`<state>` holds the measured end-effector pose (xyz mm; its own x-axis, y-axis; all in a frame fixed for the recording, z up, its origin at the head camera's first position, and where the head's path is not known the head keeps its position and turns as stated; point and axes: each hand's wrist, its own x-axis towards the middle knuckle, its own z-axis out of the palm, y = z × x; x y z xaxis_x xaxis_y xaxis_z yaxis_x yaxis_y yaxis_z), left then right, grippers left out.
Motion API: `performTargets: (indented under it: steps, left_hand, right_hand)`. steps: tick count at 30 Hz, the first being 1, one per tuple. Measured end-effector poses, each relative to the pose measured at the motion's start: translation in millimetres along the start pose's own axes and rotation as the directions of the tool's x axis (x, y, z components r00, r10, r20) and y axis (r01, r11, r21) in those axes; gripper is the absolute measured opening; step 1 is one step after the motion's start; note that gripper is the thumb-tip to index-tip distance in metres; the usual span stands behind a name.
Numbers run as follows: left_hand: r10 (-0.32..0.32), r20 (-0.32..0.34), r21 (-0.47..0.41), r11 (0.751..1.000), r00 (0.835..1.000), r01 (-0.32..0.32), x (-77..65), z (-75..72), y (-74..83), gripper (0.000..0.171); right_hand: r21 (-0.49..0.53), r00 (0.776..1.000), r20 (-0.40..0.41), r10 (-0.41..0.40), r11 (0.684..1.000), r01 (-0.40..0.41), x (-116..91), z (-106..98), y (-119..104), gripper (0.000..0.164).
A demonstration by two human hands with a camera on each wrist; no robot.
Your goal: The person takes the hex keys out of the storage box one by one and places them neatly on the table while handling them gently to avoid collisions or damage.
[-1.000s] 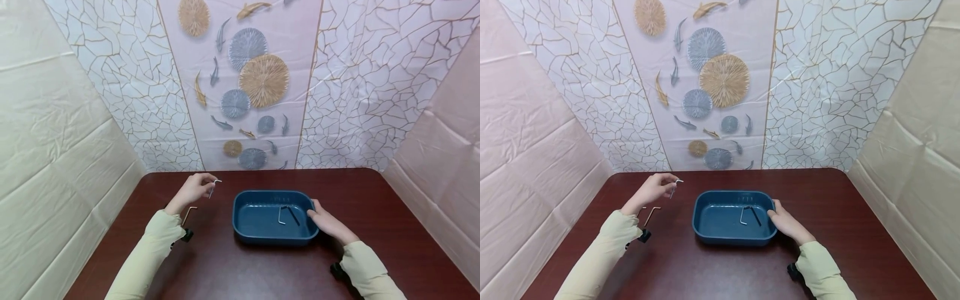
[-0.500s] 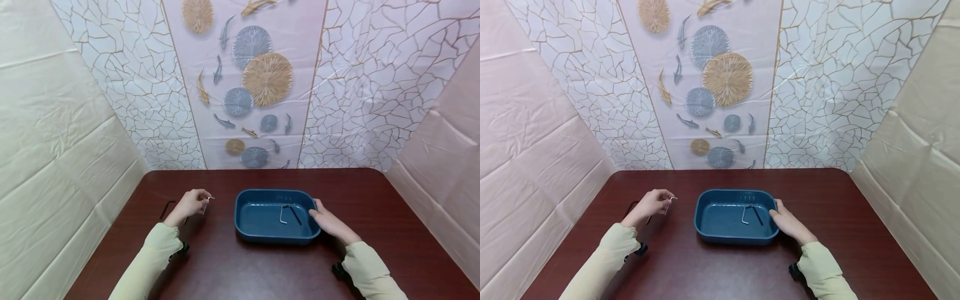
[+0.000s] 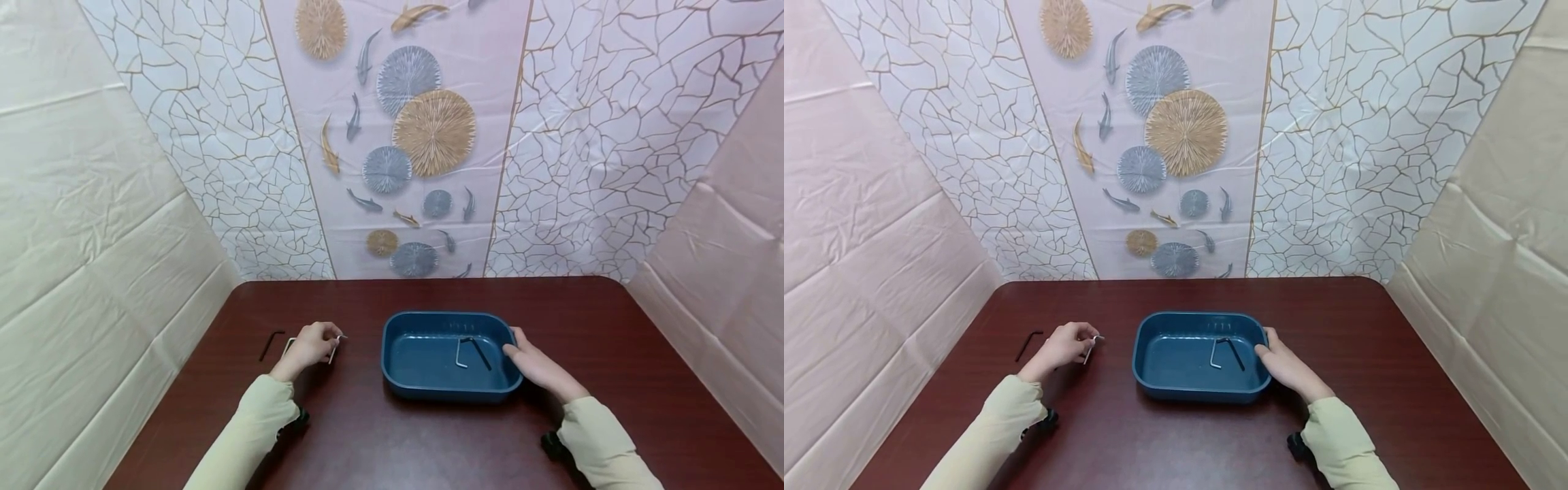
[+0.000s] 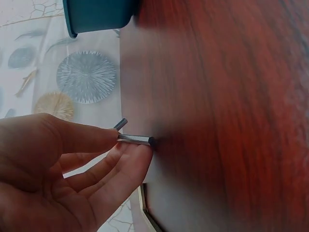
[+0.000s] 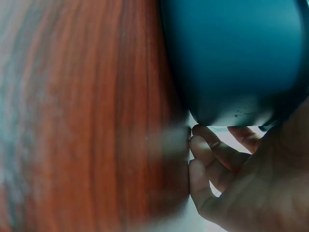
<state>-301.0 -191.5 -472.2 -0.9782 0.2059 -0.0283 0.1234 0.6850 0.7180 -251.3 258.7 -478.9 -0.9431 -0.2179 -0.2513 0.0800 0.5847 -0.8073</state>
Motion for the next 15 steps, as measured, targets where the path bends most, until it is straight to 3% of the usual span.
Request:
performTargets:
  steps: [9,15]
  left_hand:
    - [-0.046,-0.029,0.033,0.998,0.999,0.047,2.2,4.3,-4.2,0.016]
    - [-0.006,-0.044,0.16,0.987,0.999,0.013,4.3,5.0,-5.3,0.018]
  right_hand:
    - [0.01,1.0,-0.002,-0.009,1.0,0.009,-1.2,0.1,0.7,0.065]
    - [0.018,1.0,-0.008,-0.006,1.0,0.006,-2.2,0.9,0.6,0.063]
